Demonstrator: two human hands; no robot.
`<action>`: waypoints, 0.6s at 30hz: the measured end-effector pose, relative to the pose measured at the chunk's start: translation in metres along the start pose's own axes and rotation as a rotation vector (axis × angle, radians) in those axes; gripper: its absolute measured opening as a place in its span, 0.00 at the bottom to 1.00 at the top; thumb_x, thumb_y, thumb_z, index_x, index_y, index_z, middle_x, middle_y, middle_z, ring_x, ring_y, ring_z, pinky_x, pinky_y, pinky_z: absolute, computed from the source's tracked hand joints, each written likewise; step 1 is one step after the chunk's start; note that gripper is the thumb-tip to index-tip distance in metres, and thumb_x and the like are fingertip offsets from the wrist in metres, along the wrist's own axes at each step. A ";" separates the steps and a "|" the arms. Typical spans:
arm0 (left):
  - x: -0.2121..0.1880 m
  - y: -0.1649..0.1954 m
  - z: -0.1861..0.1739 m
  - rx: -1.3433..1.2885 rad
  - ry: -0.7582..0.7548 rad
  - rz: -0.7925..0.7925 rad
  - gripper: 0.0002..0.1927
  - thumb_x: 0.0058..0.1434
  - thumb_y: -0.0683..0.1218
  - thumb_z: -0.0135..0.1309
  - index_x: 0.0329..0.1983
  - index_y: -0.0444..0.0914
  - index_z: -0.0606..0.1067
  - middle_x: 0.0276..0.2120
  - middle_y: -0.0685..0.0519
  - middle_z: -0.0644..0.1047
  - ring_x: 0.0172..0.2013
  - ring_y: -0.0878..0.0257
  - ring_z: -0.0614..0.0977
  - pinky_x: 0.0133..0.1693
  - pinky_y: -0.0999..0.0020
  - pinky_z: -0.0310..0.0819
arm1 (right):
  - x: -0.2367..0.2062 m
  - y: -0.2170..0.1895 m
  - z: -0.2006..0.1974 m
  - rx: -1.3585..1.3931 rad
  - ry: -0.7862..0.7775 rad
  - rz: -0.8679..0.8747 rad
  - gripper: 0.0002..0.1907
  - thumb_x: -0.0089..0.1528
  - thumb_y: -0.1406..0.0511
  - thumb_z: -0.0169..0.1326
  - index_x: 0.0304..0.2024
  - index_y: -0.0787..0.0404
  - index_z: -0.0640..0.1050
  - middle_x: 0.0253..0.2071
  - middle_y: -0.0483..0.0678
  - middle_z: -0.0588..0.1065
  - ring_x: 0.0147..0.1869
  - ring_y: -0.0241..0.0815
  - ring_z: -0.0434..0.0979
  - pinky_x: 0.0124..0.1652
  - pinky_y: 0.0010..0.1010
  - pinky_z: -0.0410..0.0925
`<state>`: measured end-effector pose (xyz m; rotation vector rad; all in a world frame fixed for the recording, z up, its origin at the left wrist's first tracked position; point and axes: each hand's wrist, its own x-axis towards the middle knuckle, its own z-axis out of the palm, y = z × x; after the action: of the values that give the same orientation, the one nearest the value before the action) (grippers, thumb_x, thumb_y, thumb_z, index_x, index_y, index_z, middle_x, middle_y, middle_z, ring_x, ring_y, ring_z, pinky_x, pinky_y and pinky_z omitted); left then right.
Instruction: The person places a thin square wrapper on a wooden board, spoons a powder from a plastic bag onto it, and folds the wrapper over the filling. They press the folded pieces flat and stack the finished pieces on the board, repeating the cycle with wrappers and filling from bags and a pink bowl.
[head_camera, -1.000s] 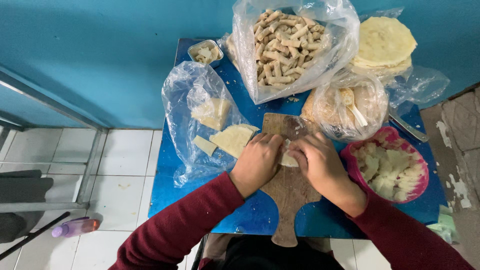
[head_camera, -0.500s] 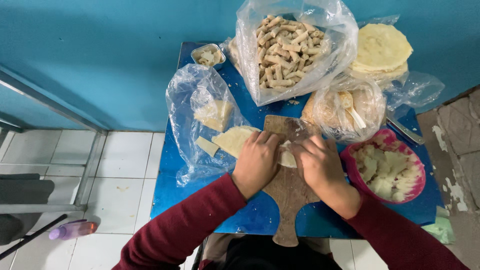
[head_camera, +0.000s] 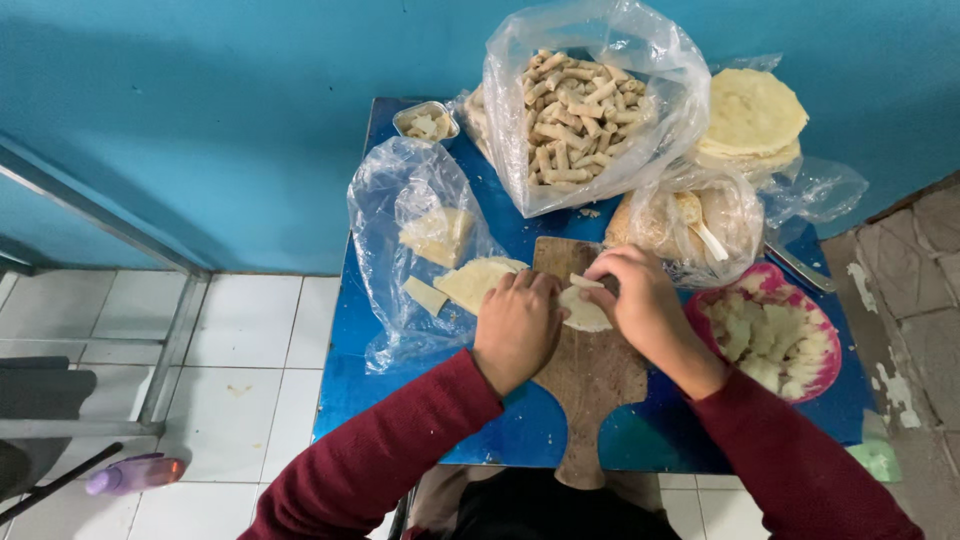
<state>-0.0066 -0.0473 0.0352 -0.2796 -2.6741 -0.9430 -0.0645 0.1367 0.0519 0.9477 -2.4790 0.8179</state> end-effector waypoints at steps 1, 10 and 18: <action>0.000 0.000 0.000 0.001 0.011 0.006 0.13 0.55 0.48 0.61 0.42 0.40 0.76 0.39 0.48 0.78 0.45 0.48 0.78 0.45 0.53 0.71 | 0.004 -0.001 -0.003 0.074 -0.011 0.094 0.11 0.56 0.66 0.64 0.38 0.65 0.81 0.42 0.52 0.78 0.45 0.50 0.79 0.45 0.37 0.71; -0.005 -0.001 0.001 0.043 0.048 0.121 0.07 0.61 0.43 0.56 0.41 0.41 0.72 0.36 0.51 0.78 0.42 0.51 0.77 0.42 0.54 0.67 | 0.031 -0.016 -0.061 -0.072 0.606 -0.123 0.09 0.79 0.67 0.49 0.55 0.67 0.77 0.49 0.50 0.76 0.46 0.40 0.77 0.43 0.27 0.70; -0.010 -0.002 0.002 0.030 0.075 0.190 0.11 0.59 0.43 0.55 0.45 0.41 0.73 0.38 0.51 0.77 0.42 0.50 0.76 0.42 0.53 0.66 | 0.084 -0.007 -0.069 -0.538 0.371 -0.161 0.30 0.68 0.58 0.62 0.64 0.74 0.73 0.49 0.55 0.75 0.52 0.49 0.73 0.48 0.41 0.67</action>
<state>0.0019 -0.0486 0.0291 -0.4731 -2.5380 -0.8381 -0.1108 0.1357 0.1505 0.7090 -2.0981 0.2196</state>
